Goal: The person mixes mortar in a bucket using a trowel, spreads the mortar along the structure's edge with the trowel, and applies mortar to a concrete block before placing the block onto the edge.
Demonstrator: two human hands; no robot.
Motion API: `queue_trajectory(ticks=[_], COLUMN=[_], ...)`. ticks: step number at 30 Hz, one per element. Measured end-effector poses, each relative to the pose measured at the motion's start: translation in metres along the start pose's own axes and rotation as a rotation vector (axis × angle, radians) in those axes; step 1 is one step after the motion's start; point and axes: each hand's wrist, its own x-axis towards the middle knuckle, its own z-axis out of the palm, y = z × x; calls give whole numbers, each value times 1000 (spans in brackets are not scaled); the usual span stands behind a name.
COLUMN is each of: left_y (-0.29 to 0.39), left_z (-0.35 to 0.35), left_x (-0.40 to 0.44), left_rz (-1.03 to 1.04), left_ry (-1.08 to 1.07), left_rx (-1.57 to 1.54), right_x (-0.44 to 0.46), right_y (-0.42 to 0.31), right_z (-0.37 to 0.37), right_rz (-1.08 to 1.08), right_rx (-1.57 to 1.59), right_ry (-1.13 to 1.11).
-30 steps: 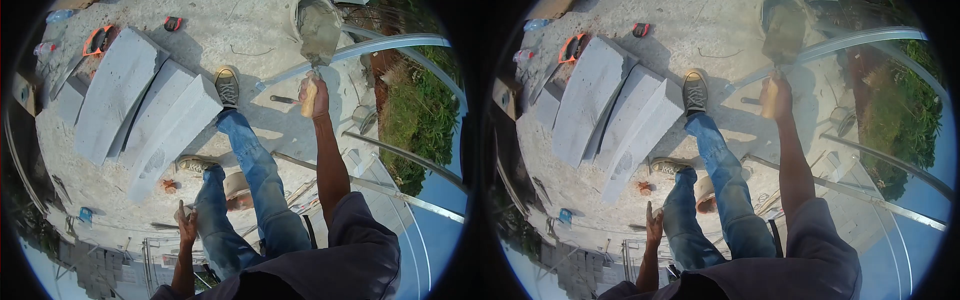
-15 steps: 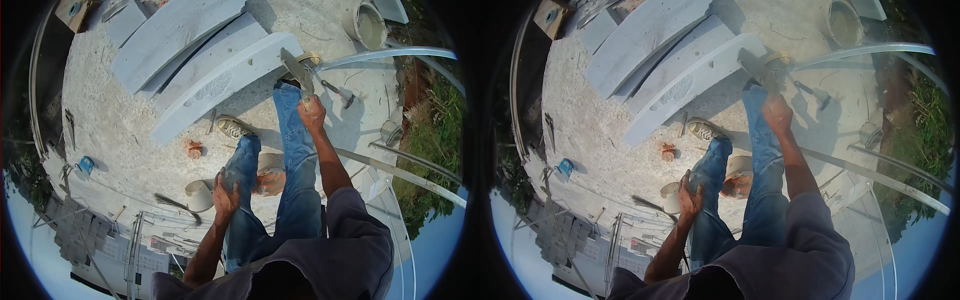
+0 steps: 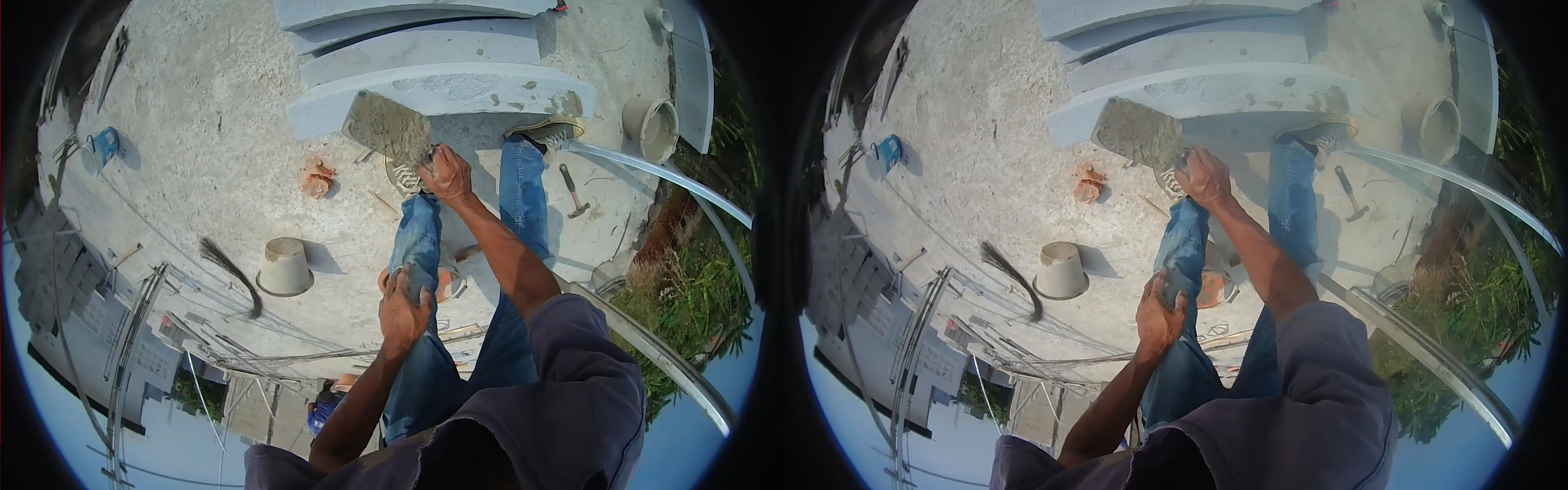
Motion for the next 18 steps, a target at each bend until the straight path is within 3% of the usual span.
queue_trajectory(ticks=[3,5,11,15,18], left_y=[-12,-18,-23,-17,-9], left_z=[4,9,16,22,30], left_x=[-4,-8,-7,-12,-15], left_rz=[5,-7,18,-6,-32], left_ry=[37,33,87,74,76], left_rx=[-43,-81,-48,-19,42], right_x=[27,36,20,31,8], right_y=[-11,-8,-7,-36,7], right_z=[33,47,20,25,26], right_rz=[-109,-96,-324,-87,-169], right_rx=[11,-159,-95,22,-48], right_ry=[-72,-252,-447,-246,-429])
